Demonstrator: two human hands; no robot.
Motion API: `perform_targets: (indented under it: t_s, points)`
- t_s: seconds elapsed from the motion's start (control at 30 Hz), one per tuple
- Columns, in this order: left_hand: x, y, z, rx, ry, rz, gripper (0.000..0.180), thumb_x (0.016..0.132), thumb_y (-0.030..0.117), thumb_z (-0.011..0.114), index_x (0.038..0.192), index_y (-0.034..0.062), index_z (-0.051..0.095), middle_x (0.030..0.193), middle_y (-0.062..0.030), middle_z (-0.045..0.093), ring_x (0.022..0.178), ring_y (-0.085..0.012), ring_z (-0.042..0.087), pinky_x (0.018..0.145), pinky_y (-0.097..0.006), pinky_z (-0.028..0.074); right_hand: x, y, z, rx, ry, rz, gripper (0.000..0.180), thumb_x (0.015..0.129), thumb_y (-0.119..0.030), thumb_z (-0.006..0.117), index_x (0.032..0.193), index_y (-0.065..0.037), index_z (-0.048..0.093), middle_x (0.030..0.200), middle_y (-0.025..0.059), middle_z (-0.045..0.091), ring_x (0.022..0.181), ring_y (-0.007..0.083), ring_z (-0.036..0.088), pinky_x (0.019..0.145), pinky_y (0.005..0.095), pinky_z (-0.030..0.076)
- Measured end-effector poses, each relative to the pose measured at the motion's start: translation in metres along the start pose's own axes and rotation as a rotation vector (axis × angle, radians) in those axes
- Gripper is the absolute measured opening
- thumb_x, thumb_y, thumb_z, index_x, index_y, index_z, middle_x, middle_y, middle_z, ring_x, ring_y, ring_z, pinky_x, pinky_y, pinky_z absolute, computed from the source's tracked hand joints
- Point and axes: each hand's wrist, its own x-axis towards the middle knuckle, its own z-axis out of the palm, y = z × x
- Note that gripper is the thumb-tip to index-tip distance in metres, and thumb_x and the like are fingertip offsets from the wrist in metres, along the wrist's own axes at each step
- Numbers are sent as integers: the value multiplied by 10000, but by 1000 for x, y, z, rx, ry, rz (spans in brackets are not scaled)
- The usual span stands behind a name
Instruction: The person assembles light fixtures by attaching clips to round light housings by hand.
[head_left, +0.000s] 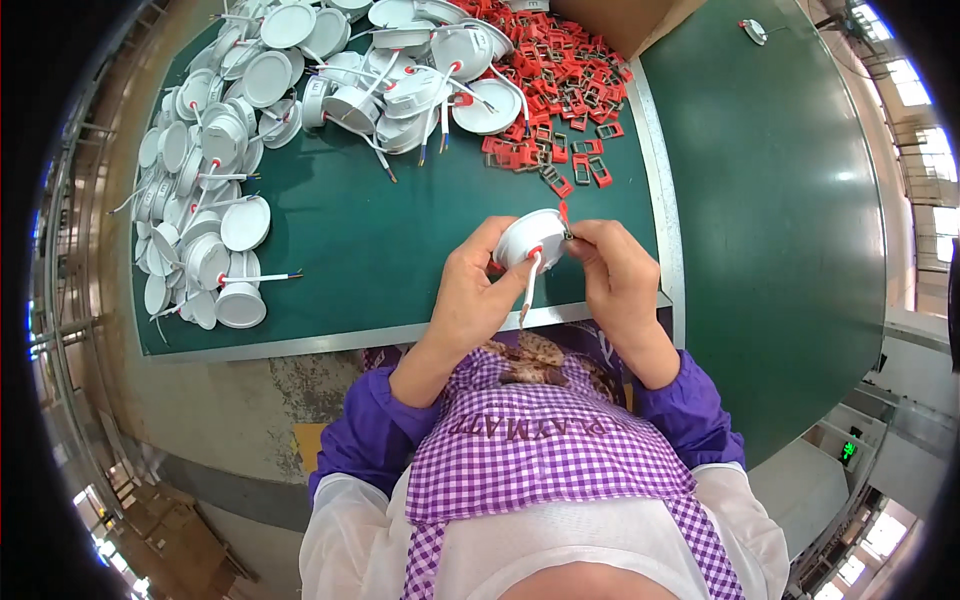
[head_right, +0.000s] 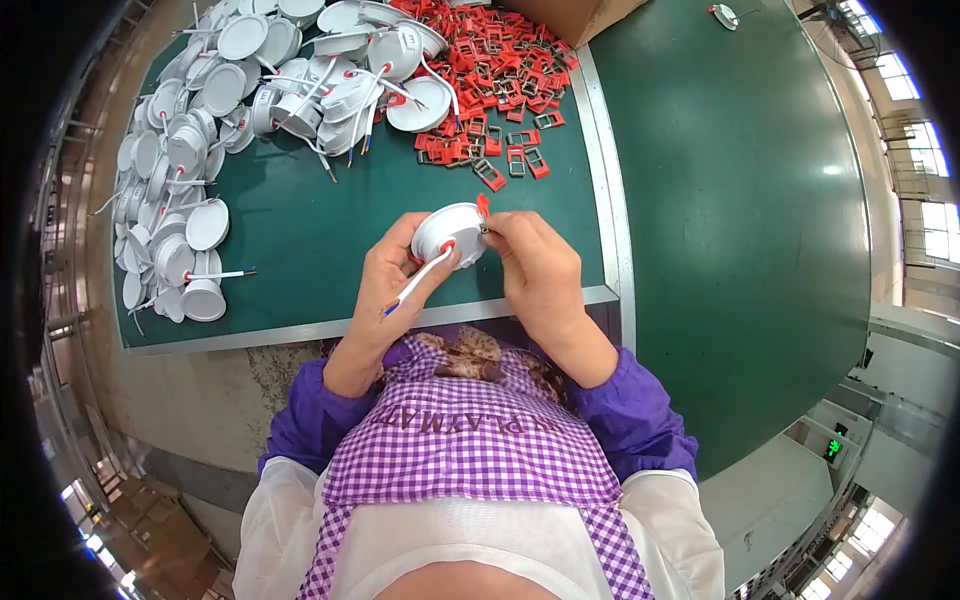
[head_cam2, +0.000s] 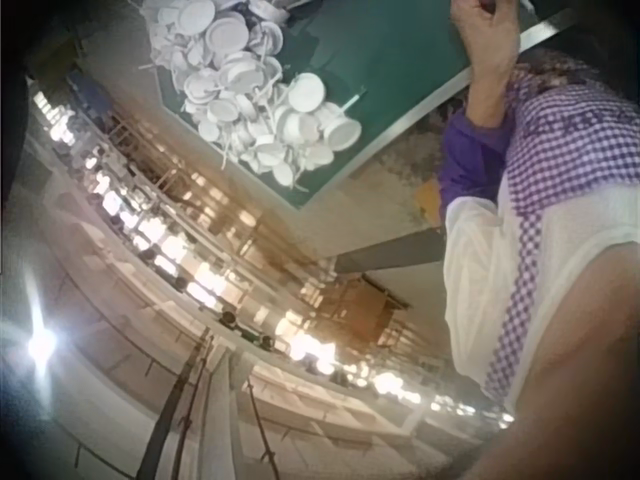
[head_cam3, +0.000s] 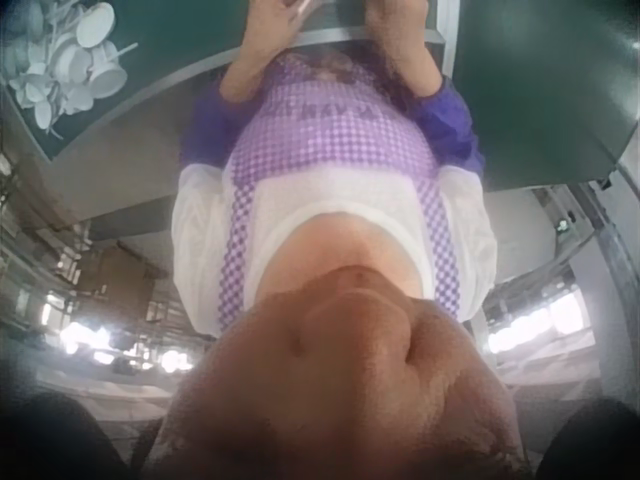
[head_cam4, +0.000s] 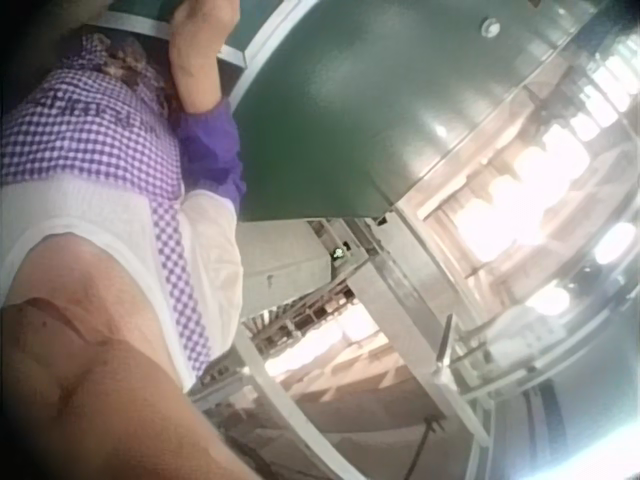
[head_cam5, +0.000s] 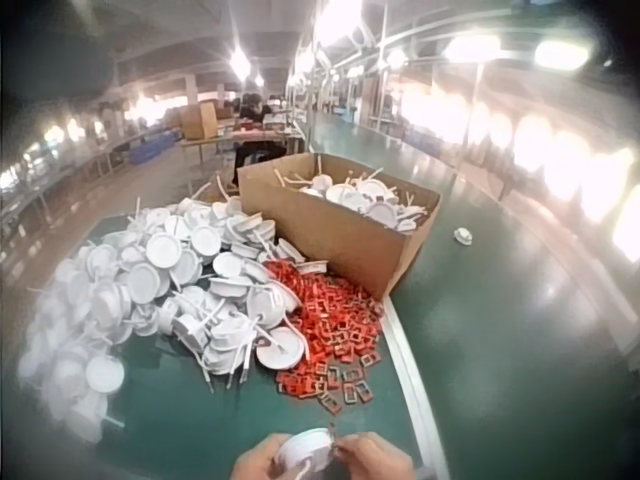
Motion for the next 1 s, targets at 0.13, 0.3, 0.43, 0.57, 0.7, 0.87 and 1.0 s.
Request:
perform_targets:
  t_s: [0.13,0.3,0.43,0.57,0.7,0.87,1.0]
  points:
    - [-6,0,8,-90,52,16,247,870,81,687,1097,25,609,902,-14,637,818,-72,558,718,-241,465,-4,-7,-12,195,-64,247,346,839,20,661,1173,-32,583,925,118,674,772,202,674,662,326,522]
    - [-6,6,3,59,-76,0,262,888,82,696,1118,7,594,978,-16,623,885,-70,575,787,-234,483,3,-1,-31,506,-288,495,463,863,-3,668,1301,2,519,1087,158,665,924,165,663,801,287,532]
    - [-5,16,1,67,-107,-45,250,887,102,703,1100,9,610,965,-10,625,859,-66,575,782,-232,483,14,1,-38,555,-413,596,445,868,-2,664,1290,12,522,1068,127,671,907,157,665,781,273,535]
    - [3,13,-3,-62,-169,-131,345,899,114,686,1209,8,577,1064,-33,619,931,-84,571,827,-260,484,25,1,-34,589,-386,701,420,882,-18,656,1280,16,527,1038,100,670,859,140,660,724,259,536]
    - [37,23,-19,204,-170,182,567,901,117,657,1424,67,442,1323,-64,528,1181,-164,509,953,-334,447,70,26,-64,515,-339,504,343,908,-106,655,1218,21,583,923,63,671,748,118,641,654,257,524]
    - [81,19,-26,995,128,592,511,837,61,641,1327,35,497,1335,-188,507,1246,-351,472,1044,-433,394,181,24,-99,582,267,177,295,905,-132,647,1153,27,632,892,64,683,728,122,642,647,256,512]
    - [106,12,-23,1224,222,581,493,816,47,638,1290,15,505,1326,-210,509,1280,-386,423,1061,-455,378,181,12,-90,561,163,152,269,919,-151,635,1129,16,643,942,66,686,780,129,652,675,248,516]
